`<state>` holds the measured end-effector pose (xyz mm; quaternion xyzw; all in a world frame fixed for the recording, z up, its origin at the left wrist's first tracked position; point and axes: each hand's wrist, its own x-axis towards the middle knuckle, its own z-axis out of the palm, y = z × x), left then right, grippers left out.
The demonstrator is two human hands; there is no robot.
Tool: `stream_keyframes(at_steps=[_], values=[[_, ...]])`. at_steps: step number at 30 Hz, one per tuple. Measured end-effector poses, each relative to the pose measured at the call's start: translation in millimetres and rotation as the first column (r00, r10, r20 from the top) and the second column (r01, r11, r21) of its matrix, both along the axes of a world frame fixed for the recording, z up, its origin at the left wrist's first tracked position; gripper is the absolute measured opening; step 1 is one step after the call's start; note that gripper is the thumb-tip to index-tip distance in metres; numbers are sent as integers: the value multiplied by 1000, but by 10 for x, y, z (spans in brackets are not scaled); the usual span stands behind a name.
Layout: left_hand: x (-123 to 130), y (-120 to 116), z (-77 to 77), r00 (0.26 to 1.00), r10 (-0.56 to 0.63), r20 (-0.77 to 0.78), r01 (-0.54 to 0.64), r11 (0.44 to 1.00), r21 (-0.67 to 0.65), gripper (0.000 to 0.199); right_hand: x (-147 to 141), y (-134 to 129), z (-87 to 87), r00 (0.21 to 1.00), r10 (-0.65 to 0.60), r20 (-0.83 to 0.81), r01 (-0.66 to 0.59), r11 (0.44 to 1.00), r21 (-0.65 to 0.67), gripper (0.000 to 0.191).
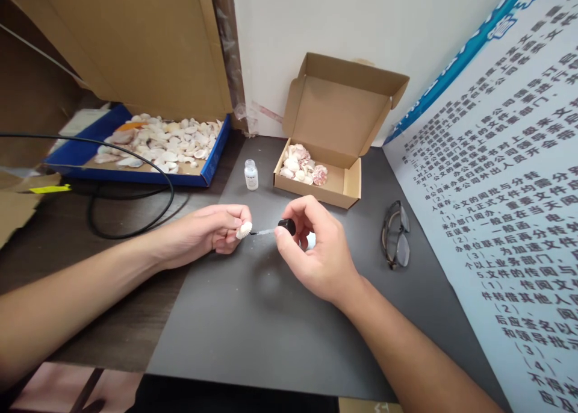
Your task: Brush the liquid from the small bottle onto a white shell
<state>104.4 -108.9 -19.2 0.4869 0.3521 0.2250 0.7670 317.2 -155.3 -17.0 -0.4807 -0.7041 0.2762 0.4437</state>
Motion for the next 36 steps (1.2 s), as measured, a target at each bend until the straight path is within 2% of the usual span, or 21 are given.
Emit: stream_keyframes(at_steps=[7,13,26,30,36], values=[[-15,-4,-13,1000,-11,9,11,1000,5,20,0,-26,-4,997,-23,-75,26,999,31,11],[-19,2,-19,1000,-27,1,27,1000,4,20,-10,-5,-4,998,-58,-16,58,998,15,13],[-30,5,-17,999,-44,-1,44,998,-33,19,-16,-7,-16,988,-29,-152,22,999,-46,15],[-31,7,-25,999,-41,10,42,998,-39,18,-11,-10,-38,996,-24,-83,23,1000,-20,18],[-29,9,-25,999,-48,-13,47,997,-59,15,-6,-2,-55,997,-30,-68,31,999,8,16]])
